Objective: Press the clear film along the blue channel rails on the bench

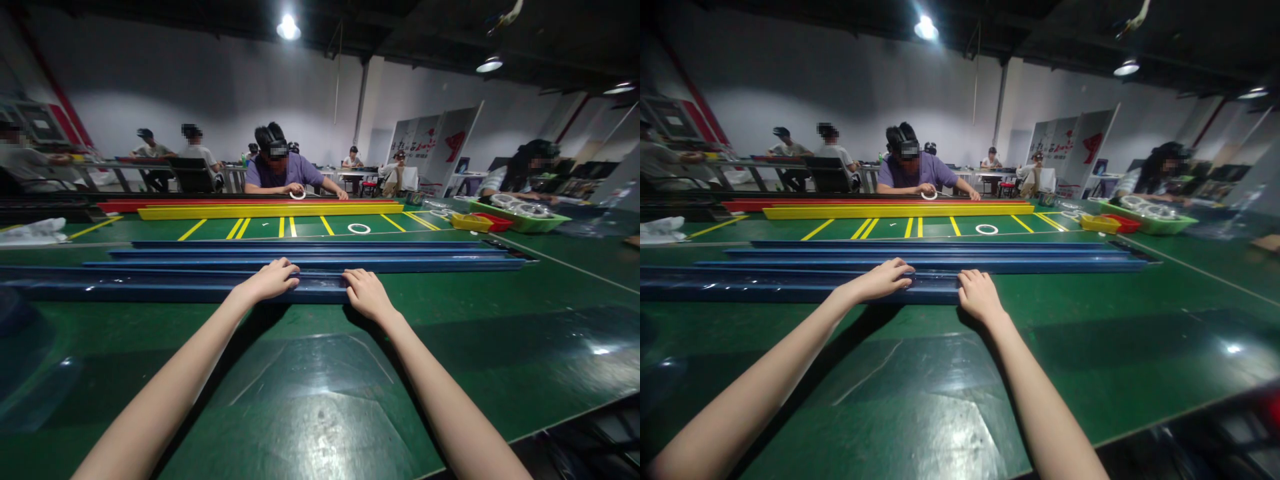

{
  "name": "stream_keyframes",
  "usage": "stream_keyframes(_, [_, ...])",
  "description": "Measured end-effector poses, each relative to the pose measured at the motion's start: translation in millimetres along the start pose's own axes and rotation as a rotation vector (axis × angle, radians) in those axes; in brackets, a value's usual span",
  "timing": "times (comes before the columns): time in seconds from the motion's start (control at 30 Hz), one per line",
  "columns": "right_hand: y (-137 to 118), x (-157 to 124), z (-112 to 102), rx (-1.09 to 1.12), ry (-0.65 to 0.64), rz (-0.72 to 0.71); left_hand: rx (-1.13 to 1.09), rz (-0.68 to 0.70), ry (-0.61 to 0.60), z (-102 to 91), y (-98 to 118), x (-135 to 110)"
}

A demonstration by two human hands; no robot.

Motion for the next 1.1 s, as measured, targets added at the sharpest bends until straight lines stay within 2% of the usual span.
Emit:
stream_keyframes(0.1, [-6.6, 0.4, 4.6, -0.004, -0.007, -0.016, 0.029, 0.069, 0.083, 0.2, 15.3, 4.4])
stream_keyframes(0.2, [-10.1, 0.8, 8.0, -0.012, -0.014, -0.025, 0.051, 0.097, 0.075, 7.1, 25.1, 6.4])
stream_keyframes(0.37, [-13.4, 0.4, 8.6, -0.002, -0.008, -0.033, 0.053, 0.077, 0.018, 15.1, 20.7, 5.3])
stream_keyframes(0.6, [-21.1, -1.5, 5.8, 0.06, 0.024, -0.064, 0.015, 0.056, -0.035, 11.6, 13.5, 2.7])
stream_keyframes(0.7, [-16.2, 1.0, -1.2, 0.142, 0.056, -0.052, 0.006, 0.052, -0.043, 10.1, 14.3, 2.4])
stream_keyframes(0.8, [5.5, 6.6, -11.7, 0.269, 0.126, 0.03, 0.004, 0.048, -0.03, 9.0, 15.4, 2.8])
stream_keyframes(0.93, [59.6, 9.8, -15.5, 0.498, 0.264, 0.253, 0.014, 0.072, 0.004, 8.2, 20.5, 4.6])
stream_keyframes(1.03, [102.1, 5.4, 4.2, 0.671, 0.269, 0.486, 0.033, 0.08, 0.057, 6.3, 25.8, 6.4])
stream_keyframes(1.1, [121.3, 1.7, 26.7, 0.802, 0.18, 0.622, 0.062, 0.074, 0.102, 4.4, 29.3, 7.3])
Point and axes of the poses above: each hand's wrist, its own x-axis towards the middle knuckle, its own z-axis out of the palm, y = z × x, the point moved 8 cm from there along x, towards the middle knuckle, and after that the axes turned 10 degrees about z, right-handed, at the moved point
